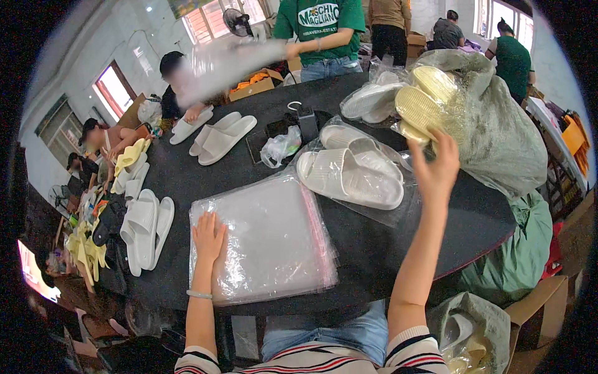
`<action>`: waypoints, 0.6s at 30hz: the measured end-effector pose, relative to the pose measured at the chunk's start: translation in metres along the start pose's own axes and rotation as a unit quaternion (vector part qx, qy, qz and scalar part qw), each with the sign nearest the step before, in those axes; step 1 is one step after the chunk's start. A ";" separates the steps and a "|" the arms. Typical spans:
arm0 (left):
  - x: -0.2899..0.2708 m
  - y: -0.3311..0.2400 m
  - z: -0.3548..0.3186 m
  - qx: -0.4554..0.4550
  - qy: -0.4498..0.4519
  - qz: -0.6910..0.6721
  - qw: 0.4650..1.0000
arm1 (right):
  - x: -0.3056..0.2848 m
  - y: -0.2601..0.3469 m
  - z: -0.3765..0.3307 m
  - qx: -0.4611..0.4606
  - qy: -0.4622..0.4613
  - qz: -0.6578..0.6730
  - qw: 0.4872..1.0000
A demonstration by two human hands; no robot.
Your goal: The person packs pairs of slippers into clear plastic bags. They handle black, white, and yellow slippers, placing each pair into a bag and arranging them on the table. The task involves repetitive pick-and-place actions with no tools used.
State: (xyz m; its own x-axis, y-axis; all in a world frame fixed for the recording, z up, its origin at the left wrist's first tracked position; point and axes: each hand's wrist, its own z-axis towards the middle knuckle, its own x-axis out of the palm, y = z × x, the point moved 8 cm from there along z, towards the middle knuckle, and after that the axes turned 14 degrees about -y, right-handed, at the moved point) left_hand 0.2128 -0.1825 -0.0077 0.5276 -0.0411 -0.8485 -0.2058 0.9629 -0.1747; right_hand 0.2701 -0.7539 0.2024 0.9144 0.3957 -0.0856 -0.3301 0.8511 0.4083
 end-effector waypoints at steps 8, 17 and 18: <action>-0.005 0.001 0.000 0.013 -0.015 0.015 1.000 | 0.010 -0.059 -0.078 0.429 0.259 0.293 0.814; -0.008 -0.006 0.001 0.013 -0.032 -0.011 0.999 | 0.036 -0.021 -0.042 0.346 0.248 0.328 0.843; -0.007 -0.007 0.002 0.013 -0.030 -0.016 0.999 | 0.037 -0.020 -0.036 0.338 0.237 0.336 0.847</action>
State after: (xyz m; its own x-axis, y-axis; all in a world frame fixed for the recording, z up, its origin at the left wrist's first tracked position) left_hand 0.2121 -0.1887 0.0008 0.5822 -0.0561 -0.8111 -0.1672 0.9680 -0.1870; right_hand 0.3020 -0.7444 0.1584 0.3233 0.9426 0.0833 -0.3829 0.0499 0.9224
